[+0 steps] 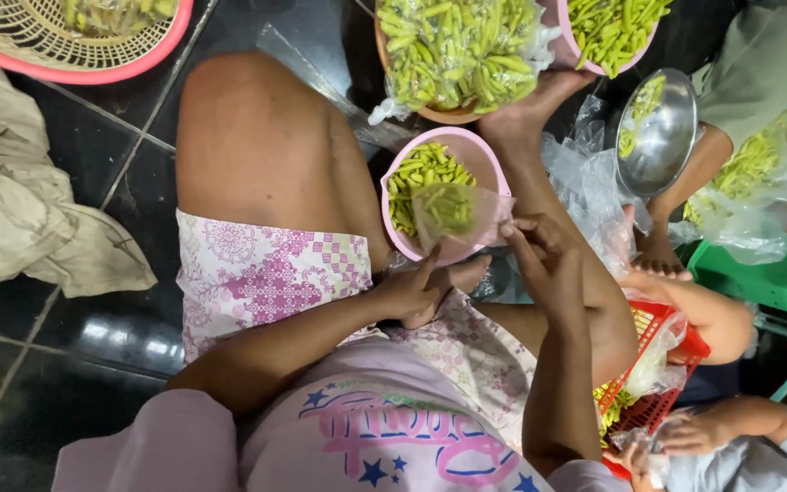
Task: The person sorts green chilies by hand from bowls and baskets into plastic bags while sitting on the floor.
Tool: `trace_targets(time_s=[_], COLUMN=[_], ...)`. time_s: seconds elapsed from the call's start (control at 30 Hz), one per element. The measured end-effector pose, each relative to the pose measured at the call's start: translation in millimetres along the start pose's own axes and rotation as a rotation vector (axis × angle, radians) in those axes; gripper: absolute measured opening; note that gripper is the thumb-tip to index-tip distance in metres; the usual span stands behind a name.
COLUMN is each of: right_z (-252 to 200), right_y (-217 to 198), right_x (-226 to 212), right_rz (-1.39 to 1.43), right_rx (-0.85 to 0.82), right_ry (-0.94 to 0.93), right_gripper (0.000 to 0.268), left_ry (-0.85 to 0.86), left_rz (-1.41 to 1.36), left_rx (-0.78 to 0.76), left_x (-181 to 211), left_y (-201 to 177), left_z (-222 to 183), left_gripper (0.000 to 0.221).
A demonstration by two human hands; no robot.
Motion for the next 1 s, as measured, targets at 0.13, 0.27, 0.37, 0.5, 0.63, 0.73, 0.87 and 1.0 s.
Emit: trace_targets(time_s=[0.13,0.27,0.37,0.5,0.63,0.73,0.87,1.0], right_z=[-7,-9,-16,-33,-39,-75,-65,-39], right_y=[-32,-35,-55,-64,-55,-106,-111,-108], right_x=[-57,-85,-113,-99,-82,-88,-110,-97], right_rz=[-0.048,-0.13,-0.033,-0.019,0.111,0.026,-0.099,0.118], right_rx=[0.105,0.107,0.214,0.217,0.204,0.436,0.456,0.439], right_ry=[-0.12,-0.159,-0.264,-0.194,-0.147,-0.122,-0.145,-0.072], right_gripper=[0.012,0.012,0.007,0.008,0.007,0.006,0.004,0.012], left_ry=[-0.01,0.016,0.009,0.082,0.144,0.13,0.111,0.153], left_rz=[-0.033,-0.064,-0.072,-0.016,0.016,0.106,0.114,0.108], left_rx=[0.003,0.022,0.058,0.098,0.139,0.191,0.139,0.158], left_x=[15,22,16,5,-9,-5,-12,6], left_y=[-11,-18,-15,-12,5,2,18,-7], left_z=[-14,-18,-14,14,25,17,10,13], left_gripper=[0.09,0.091,0.091,0.09,0.089,0.084,0.087,0.09])
Point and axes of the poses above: each hand's wrist, its own z-axis towards the middle knuckle, its own y-axis out of the palm, x = y × z, the point moved 10 cm from there along z, towards the middle knuckle, and after that the axes turned 9 degrees about z, right-handed, at the moved point
